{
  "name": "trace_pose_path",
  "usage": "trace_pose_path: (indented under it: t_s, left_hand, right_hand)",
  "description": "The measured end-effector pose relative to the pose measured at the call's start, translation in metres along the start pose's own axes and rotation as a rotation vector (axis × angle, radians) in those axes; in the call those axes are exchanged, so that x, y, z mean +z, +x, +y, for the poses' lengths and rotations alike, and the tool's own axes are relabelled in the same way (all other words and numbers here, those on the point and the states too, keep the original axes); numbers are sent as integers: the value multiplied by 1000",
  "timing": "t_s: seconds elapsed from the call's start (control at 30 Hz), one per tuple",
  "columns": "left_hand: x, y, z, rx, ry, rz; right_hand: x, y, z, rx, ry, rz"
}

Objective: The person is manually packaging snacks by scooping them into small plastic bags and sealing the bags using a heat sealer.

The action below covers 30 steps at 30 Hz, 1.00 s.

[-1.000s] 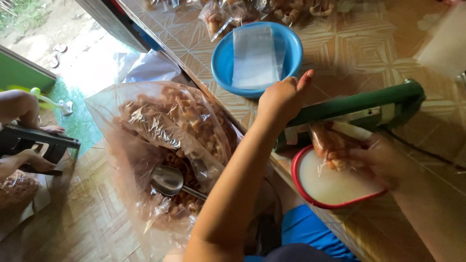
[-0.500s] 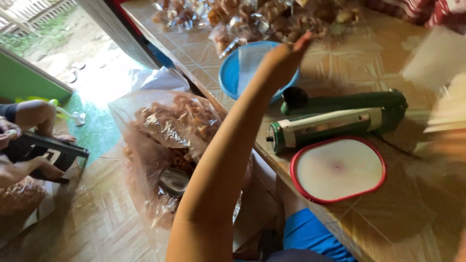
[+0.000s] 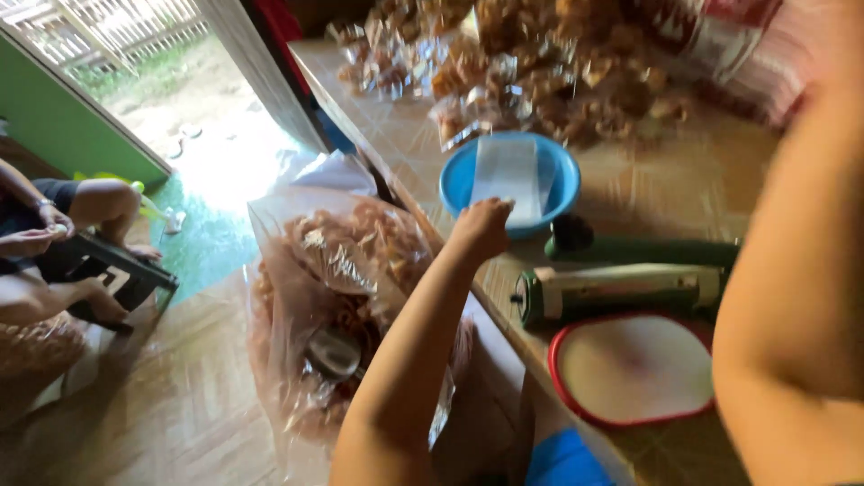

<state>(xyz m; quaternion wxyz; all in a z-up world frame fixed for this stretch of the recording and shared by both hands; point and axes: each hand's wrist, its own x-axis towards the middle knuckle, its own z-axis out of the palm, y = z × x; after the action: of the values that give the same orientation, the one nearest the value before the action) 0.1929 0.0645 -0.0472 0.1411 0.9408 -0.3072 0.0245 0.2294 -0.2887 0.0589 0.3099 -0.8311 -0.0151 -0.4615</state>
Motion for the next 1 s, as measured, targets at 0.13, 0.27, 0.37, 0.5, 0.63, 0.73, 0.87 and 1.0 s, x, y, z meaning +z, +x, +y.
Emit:
trace_pose_path:
  t_s: [0.13, 0.27, 0.37, 0.5, 0.63, 0.73, 0.87, 1.0]
  left_hand:
    - [17, -2, -2, 65, 43, 60]
    - [20, 6, -9, 113, 102, -77]
    - [13, 5, -7, 174, 148, -90]
    - [8, -1, -4, 247, 113, 73]
    - [23, 8, -13, 175, -113, 336]
    - [3, 19, -14, 12, -379, 549]
    - [-40, -7, -17, -35, -1062, 552]
    - [-77, -65, -31, -4, -978, 793]
  right_hand:
    - [-76, -104, -163, 407, -28, 54]
    - [-87, -170, -138, 166, 662, -85]
    - [-98, -205, -99, 347, 502, 21]
    - [-112, -212, -92, 397, 495, -53]
    - [-113, -213, -114, 273, 444, -93]
    - [-111, -223, -118, 327, 492, -121]
    - [-91, -237, -179, 289, 502, -86]
    - [-53, -251, -263, 199, 559, -535]
